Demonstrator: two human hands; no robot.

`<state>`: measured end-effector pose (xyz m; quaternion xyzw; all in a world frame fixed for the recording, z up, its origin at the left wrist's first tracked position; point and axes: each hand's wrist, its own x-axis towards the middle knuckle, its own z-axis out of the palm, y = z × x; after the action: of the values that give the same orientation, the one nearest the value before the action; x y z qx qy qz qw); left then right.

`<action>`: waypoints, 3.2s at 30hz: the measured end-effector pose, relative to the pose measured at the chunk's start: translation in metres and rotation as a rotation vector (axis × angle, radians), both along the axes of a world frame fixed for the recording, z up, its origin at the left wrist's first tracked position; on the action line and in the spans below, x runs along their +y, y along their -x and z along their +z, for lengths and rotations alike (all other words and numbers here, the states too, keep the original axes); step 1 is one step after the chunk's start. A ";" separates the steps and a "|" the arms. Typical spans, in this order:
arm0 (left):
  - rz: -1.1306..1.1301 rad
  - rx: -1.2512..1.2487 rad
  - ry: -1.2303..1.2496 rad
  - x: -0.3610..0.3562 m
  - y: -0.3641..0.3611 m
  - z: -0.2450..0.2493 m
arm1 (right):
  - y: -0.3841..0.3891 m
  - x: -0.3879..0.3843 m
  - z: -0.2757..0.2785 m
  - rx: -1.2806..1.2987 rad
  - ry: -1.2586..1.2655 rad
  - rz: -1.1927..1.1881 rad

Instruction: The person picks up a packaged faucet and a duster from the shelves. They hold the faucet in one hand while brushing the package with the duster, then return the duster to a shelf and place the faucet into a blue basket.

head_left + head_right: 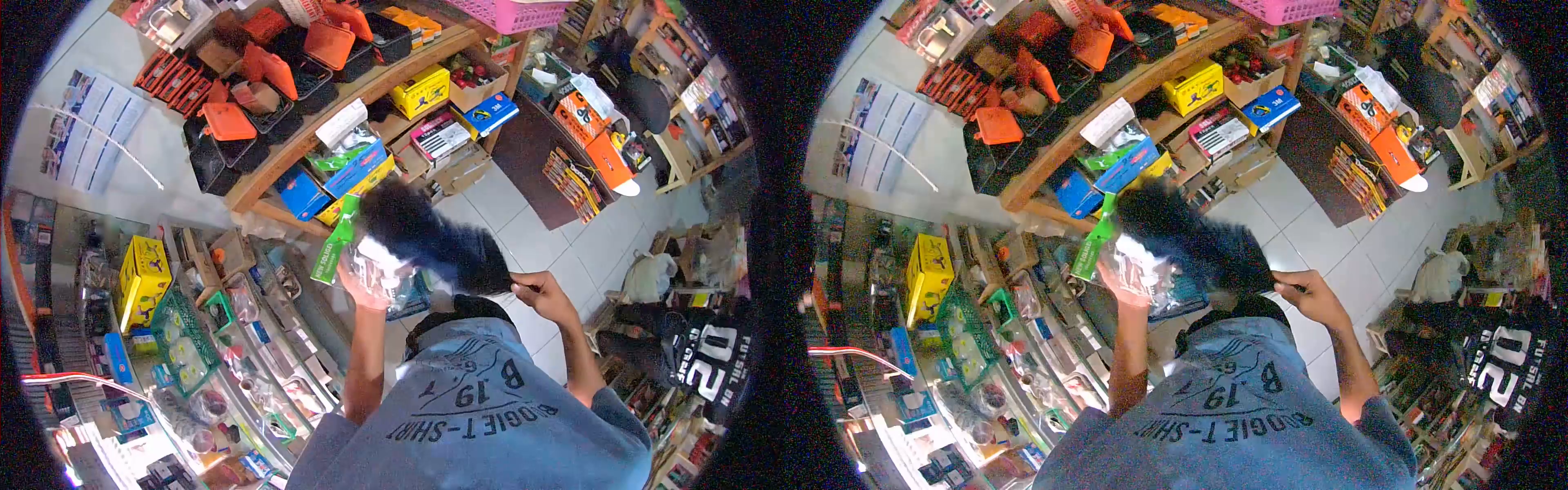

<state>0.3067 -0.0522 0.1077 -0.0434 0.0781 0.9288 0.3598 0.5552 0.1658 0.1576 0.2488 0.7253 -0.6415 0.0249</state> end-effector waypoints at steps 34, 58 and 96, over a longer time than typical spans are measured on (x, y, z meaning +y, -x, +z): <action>-0.160 0.089 0.033 -0.019 0.021 -0.064 | 0.022 0.027 0.049 -0.106 -0.225 0.065; -0.010 0.212 0.318 -0.011 -0.004 -0.051 | 0.010 0.021 0.030 -0.054 -0.164 0.061; 0.229 0.272 0.097 0.000 0.005 -0.022 | 0.033 -0.070 -0.024 0.022 0.020 0.184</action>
<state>0.3013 -0.0518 0.0854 0.0564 0.1652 0.9562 0.2351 0.5227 0.0962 0.1333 0.1738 0.7387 -0.6465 0.0783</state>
